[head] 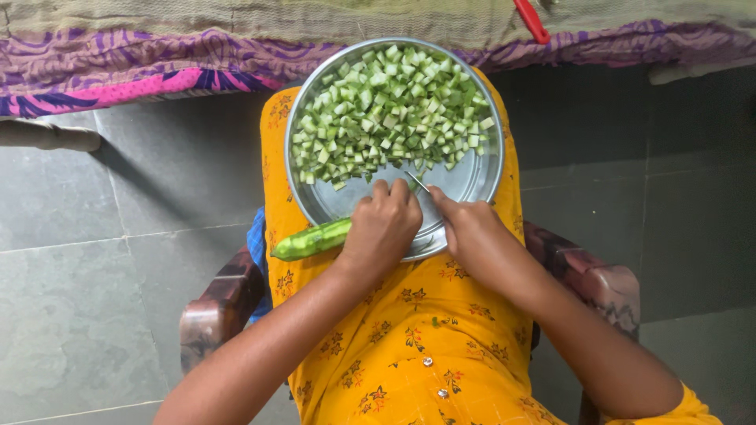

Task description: The person chops a ridge gourd into small pieces using a knife and places them on a metal plate.

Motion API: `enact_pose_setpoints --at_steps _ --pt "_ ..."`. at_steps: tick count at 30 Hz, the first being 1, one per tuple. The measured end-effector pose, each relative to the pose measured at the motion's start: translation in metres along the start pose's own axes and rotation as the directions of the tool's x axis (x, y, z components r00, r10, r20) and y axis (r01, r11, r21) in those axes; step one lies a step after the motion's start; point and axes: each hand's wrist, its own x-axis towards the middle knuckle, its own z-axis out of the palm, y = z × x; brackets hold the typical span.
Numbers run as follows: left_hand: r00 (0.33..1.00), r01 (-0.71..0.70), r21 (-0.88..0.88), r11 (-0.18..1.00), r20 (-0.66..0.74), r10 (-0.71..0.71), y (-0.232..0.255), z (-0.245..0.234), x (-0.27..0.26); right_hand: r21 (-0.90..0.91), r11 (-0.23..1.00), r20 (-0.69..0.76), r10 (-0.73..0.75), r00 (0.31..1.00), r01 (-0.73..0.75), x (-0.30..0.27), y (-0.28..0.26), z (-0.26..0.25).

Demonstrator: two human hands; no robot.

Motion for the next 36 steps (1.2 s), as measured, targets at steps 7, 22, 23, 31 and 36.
enact_pose_setpoints --at_steps 7,22,23,31,36 --pt "1.000 0.022 -0.053 0.998 -0.007 -0.022 0.002 0.005 -0.003 -0.024 0.997 -0.018 -0.073 0.997 0.073 -0.010 0.006 0.004" --pt "0.996 0.088 -0.172 0.981 0.025 -0.085 0.003 -0.001 -0.001 -0.043 0.999 0.003 0.026 1.000 -0.026 -0.023 0.006 -0.003" --pt "0.996 0.090 -0.169 0.981 0.020 -0.088 0.002 -0.006 0.000 0.009 1.000 -0.017 -0.019 1.000 0.019 -0.023 0.009 -0.009" --pt "0.954 0.105 -0.558 0.823 -0.176 -0.242 -0.015 -0.069 0.004 0.660 0.724 0.101 0.178 0.979 -0.200 -0.029 0.005 -0.055" --pt "0.957 0.068 -0.603 0.795 -0.186 -0.223 -0.015 -0.090 -0.002 0.680 0.731 -0.140 0.194 0.971 -0.048 -0.013 0.005 -0.066"
